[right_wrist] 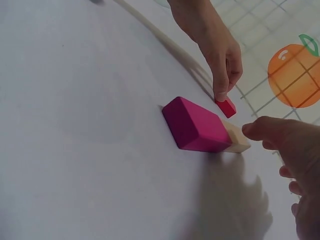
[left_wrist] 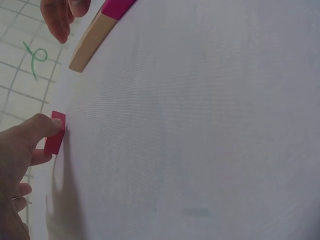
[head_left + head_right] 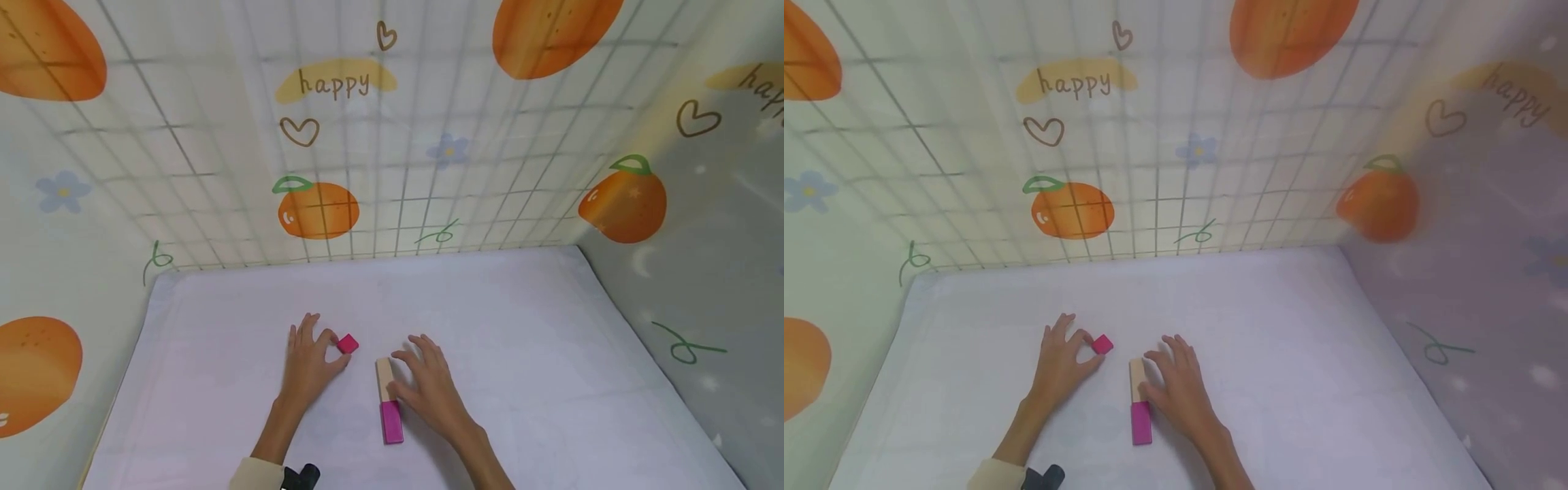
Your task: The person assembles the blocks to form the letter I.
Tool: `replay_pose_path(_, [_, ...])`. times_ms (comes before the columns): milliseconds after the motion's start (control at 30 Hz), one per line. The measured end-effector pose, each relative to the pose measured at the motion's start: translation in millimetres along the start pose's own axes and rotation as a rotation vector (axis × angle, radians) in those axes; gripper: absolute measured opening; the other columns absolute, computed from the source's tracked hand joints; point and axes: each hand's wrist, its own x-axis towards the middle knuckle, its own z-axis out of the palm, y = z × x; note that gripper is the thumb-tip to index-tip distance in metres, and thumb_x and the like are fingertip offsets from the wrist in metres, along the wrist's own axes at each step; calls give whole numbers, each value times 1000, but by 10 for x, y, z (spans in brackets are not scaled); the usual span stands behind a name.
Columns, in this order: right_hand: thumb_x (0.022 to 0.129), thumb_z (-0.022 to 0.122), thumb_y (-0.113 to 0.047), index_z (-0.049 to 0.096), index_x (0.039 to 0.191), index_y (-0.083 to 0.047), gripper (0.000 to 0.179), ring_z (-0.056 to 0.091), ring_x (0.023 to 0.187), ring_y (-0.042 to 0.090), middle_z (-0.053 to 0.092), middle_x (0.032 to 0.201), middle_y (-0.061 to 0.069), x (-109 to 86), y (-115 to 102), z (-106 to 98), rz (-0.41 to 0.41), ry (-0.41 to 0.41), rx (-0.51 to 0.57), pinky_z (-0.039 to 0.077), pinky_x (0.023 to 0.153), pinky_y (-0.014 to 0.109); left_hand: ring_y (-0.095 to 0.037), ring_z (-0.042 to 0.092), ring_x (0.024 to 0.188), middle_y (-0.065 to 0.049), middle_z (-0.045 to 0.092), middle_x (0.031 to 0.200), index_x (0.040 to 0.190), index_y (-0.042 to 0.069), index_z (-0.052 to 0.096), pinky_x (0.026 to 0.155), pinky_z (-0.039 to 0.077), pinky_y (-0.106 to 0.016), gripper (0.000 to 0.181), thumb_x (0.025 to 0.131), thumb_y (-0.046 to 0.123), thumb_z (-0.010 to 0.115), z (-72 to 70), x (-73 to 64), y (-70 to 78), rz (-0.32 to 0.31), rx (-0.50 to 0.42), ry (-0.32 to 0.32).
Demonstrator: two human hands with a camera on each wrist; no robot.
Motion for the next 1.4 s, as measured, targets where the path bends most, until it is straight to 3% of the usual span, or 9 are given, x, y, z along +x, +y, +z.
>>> replay_pose_path(300, [86,80,-28,68,122,-18,39,23,149,38,41,153,17,-9,5,28,66,-73,17,26,112,69,-37,30,146,-20,43,149,99,15,66,120,16,-60,26,84,30,82,50,35,-54,38,-9,40])
replay_pose_path(633, [86,80,-28,67,122,-20,39,24,148,38,42,152,15,-13,-9,52,89,-78,16,28,112,68,-36,25,148,-20,39,152,103,15,67,123,10,-55,22,88,26,78,-19,72,-24,1,-54,-25])
replay_pose_path(867, [86,78,-28,67,123,-21,40,24,148,38,42,152,15,-21,-22,66,122,-86,15,29,112,68,-36,28,147,-20,42,150,103,17,69,121,15,-59,23,85,27,81,24,103,-31,35,-60,9])
replay_pose_path(1200, [87,78,-30,66,127,-22,42,23,149,37,41,154,14,-27,-15,75,139,-107,5,29,111,69,-32,28,148,-16,43,152,107,19,71,122,14,-54,24,86,28,81,9,209,141,55,-89,-39])
replay_pose_path(1400, [87,78,-31,66,128,-23,43,24,149,37,41,153,12,-30,-17,75,142,-107,-5,33,109,69,-34,30,147,-18,44,150,106,19,72,122,15,-55,23,87,26,81,57,269,232,119,-78,-40])
